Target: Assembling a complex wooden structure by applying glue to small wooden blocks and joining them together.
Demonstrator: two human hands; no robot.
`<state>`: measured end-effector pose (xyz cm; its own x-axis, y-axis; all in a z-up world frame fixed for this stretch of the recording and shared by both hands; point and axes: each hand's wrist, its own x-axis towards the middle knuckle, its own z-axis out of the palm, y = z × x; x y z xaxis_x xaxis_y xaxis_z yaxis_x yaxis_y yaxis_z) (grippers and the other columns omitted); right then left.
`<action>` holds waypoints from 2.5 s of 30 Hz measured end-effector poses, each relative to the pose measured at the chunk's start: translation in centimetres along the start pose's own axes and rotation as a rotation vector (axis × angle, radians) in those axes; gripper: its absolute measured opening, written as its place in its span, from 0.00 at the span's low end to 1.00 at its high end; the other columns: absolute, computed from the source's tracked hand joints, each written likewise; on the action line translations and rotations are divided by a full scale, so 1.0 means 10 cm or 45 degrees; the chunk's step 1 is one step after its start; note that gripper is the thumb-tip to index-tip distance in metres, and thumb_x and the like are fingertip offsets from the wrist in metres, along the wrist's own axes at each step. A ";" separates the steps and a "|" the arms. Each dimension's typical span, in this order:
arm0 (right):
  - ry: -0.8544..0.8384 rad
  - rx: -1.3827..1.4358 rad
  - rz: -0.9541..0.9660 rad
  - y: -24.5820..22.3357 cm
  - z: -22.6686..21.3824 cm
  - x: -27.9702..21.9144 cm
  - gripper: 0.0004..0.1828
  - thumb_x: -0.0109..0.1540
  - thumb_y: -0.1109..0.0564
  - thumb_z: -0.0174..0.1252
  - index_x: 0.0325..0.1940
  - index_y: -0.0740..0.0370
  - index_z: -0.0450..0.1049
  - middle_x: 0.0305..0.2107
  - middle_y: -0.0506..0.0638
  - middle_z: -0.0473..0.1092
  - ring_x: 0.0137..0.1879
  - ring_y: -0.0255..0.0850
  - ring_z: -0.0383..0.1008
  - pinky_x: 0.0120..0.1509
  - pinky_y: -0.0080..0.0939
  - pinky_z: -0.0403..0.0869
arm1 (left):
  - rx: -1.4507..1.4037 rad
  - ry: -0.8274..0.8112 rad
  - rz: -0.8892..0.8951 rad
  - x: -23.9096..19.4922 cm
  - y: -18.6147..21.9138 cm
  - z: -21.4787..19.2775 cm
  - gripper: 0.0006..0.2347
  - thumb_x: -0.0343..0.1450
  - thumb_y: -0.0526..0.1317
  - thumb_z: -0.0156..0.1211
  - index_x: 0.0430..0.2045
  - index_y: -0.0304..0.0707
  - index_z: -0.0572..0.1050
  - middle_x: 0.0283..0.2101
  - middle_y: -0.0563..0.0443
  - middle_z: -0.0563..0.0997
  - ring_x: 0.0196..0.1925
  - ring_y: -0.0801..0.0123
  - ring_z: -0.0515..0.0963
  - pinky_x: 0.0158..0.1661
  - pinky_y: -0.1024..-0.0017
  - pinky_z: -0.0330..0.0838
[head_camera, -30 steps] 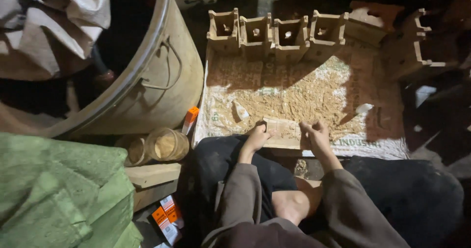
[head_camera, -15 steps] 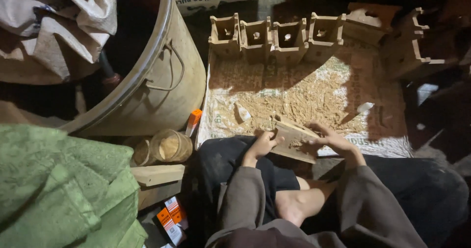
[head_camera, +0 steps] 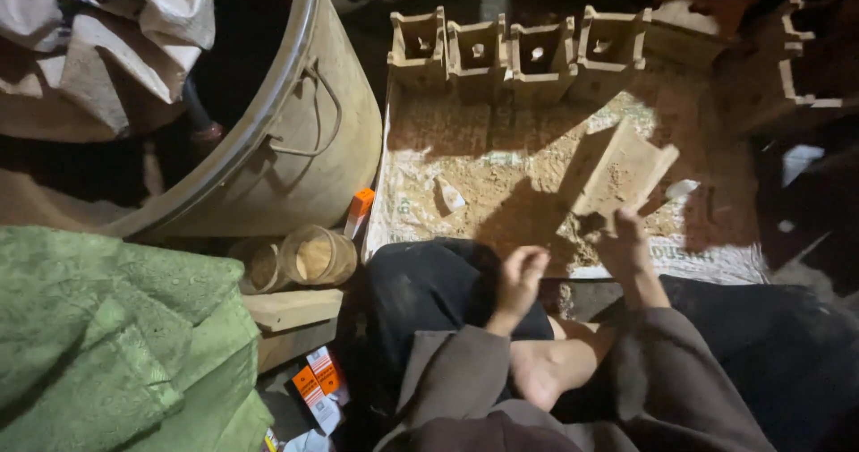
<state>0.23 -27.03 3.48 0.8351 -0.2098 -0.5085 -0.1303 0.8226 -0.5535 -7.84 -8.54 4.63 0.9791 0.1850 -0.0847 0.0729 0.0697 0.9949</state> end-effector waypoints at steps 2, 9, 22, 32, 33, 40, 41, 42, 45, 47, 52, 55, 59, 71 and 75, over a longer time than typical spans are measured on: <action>-0.061 -0.431 0.117 0.29 -0.30 0.19 0.13 0.58 0.40 0.64 0.45 0.37 0.74 0.34 0.33 0.74 0.35 0.29 0.70 0.39 0.31 0.69 | -0.047 -0.097 -0.104 -0.07 -0.08 0.27 0.15 0.73 0.47 0.63 0.52 0.46 0.77 0.49 0.49 0.82 0.52 0.64 0.81 0.52 0.69 0.73; -0.528 -0.535 -0.022 0.40 0.60 -0.77 0.29 0.53 0.68 0.62 0.59 0.62 0.72 0.44 0.58 0.76 0.45 0.47 0.77 0.51 0.53 0.76 | 0.007 0.139 -0.366 0.14 -0.28 0.25 0.22 0.76 0.61 0.54 0.45 0.38 0.75 0.51 0.35 0.79 0.53 0.51 0.79 0.55 0.62 0.71; -1.253 -2.831 -1.047 -0.25 -1.03 0.37 0.22 0.50 0.58 0.65 0.49 0.57 0.74 0.49 0.52 0.66 0.45 0.58 0.76 0.35 0.51 0.82 | -0.292 0.235 -0.121 0.65 -0.52 -0.55 0.16 0.75 0.51 0.58 0.33 0.34 0.75 0.39 0.47 0.76 0.47 0.68 0.74 0.57 0.65 0.64; -1.228 -2.832 -1.241 -0.16 -1.01 0.30 0.15 0.50 0.60 0.60 0.41 0.57 0.74 0.29 0.50 0.67 0.41 0.50 0.74 0.35 0.42 0.76 | -0.334 0.071 0.067 0.77 -1.30 -0.56 0.19 0.80 0.53 0.43 0.35 0.37 0.78 0.41 0.54 0.76 0.46 0.70 0.75 0.57 0.68 0.67; -1.228 -2.836 -1.242 -0.14 -0.96 0.25 0.15 0.50 0.60 0.60 0.41 0.57 0.74 0.29 0.50 0.67 0.41 0.50 0.74 0.35 0.42 0.76 | -0.338 0.071 0.067 0.72 -1.00 -0.53 0.19 0.80 0.53 0.43 0.35 0.37 0.78 0.41 0.54 0.76 0.46 0.70 0.75 0.57 0.68 0.67; -0.208 -2.271 -1.417 -0.22 -0.43 0.16 0.13 0.64 0.56 0.69 0.47 0.49 0.72 0.30 0.48 0.76 0.40 0.54 0.78 0.54 0.52 0.74 | -0.167 -0.023 0.129 0.72 -0.36 -0.39 0.20 0.80 0.54 0.41 0.21 0.45 0.66 0.27 0.58 0.67 0.33 0.69 0.70 0.46 0.72 0.64; -0.182 -2.092 -1.750 -0.22 -0.39 0.19 0.12 0.64 0.57 0.75 0.39 0.46 0.75 0.30 0.41 0.75 0.39 0.43 0.77 0.55 0.41 0.74 | -0.169 -0.028 0.114 0.71 -0.40 -0.38 0.20 0.80 0.54 0.40 0.21 0.45 0.66 0.27 0.57 0.68 0.34 0.67 0.70 0.46 0.71 0.63; -0.176 -2.096 -1.738 -0.08 -0.39 0.22 0.12 0.64 0.57 0.75 0.39 0.46 0.75 0.30 0.41 0.75 0.39 0.43 0.77 0.55 0.41 0.74 | -0.163 -0.033 0.104 0.69 -0.29 -0.39 0.20 0.80 0.54 0.40 0.21 0.45 0.66 0.27 0.57 0.68 0.34 0.67 0.70 0.46 0.71 0.63; -0.403 -1.905 -1.743 0.29 -0.21 0.15 0.11 0.61 0.61 0.72 0.38 0.43 0.80 0.30 0.38 0.77 0.36 0.40 0.77 0.51 0.40 0.73 | -0.147 -0.040 0.089 0.69 -0.10 -0.37 0.20 0.81 0.54 0.38 0.19 0.49 0.64 0.27 0.60 0.66 0.32 0.71 0.68 0.45 0.74 0.64; -0.678 -1.774 -1.725 0.52 0.13 -0.14 0.09 0.57 0.65 0.68 0.35 0.51 0.81 0.22 0.49 0.73 0.28 0.51 0.74 0.41 0.47 0.73 | -0.152 -0.010 0.099 0.72 -0.20 -0.39 0.19 0.81 0.53 0.40 0.20 0.49 0.64 0.27 0.62 0.65 0.32 0.74 0.67 0.44 0.76 0.62; -0.876 -1.722 -1.784 0.51 0.43 -0.41 0.06 0.58 0.62 0.68 0.37 0.54 0.80 0.16 0.48 0.66 0.20 0.48 0.69 0.31 0.43 0.71 | -0.135 -0.057 0.056 0.88 -1.60 -0.41 0.26 0.81 0.56 0.36 0.58 0.28 0.68 0.61 0.35 0.70 0.64 0.53 0.68 0.67 0.54 0.53; -0.897 -1.746 -1.848 0.50 0.51 -0.46 0.05 0.58 0.61 0.68 0.37 0.56 0.79 0.14 0.49 0.66 0.18 0.47 0.68 0.28 0.42 0.71 | -0.115 -0.043 0.069 0.86 -1.58 -0.41 0.27 0.81 0.56 0.37 0.61 0.28 0.67 0.61 0.37 0.68 0.63 0.55 0.67 0.67 0.52 0.52; -1.034 -1.738 -1.911 0.40 0.82 -0.65 0.03 0.62 0.65 0.62 0.38 0.62 0.79 0.15 0.53 0.69 0.17 0.47 0.68 0.26 0.40 0.70 | -0.074 -0.086 0.115 0.80 -0.74 -0.44 0.24 0.81 0.56 0.33 0.32 0.36 0.73 0.33 0.49 0.73 0.42 0.64 0.71 0.50 0.64 0.65; -0.865 -2.235 -1.141 0.42 0.12 0.28 0.33 0.49 0.56 0.74 0.58 0.56 0.75 0.29 0.59 0.75 0.41 0.61 0.77 0.47 0.61 0.72 | -0.032 -0.130 0.035 0.87 -0.63 -0.55 0.27 0.79 0.65 0.28 0.20 0.49 0.64 0.24 0.61 0.64 0.26 0.74 0.66 0.31 0.76 0.61; -1.159 -1.924 -1.108 -0.05 0.89 -0.13 0.39 0.59 0.49 0.66 0.71 0.65 0.65 0.64 0.68 0.66 0.69 0.69 0.63 0.69 0.67 0.61 | 0.029 -0.134 0.003 0.84 -0.65 -0.55 0.28 0.78 0.66 0.29 0.24 0.45 0.67 0.27 0.54 0.65 0.30 0.67 0.68 0.36 0.71 0.63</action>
<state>3.95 -22.47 10.28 0.8297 0.4531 0.3260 0.5367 -0.4870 -0.6891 -1.16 -2.01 -2.89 0.9937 0.0814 -0.0772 0.0736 0.0471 0.9962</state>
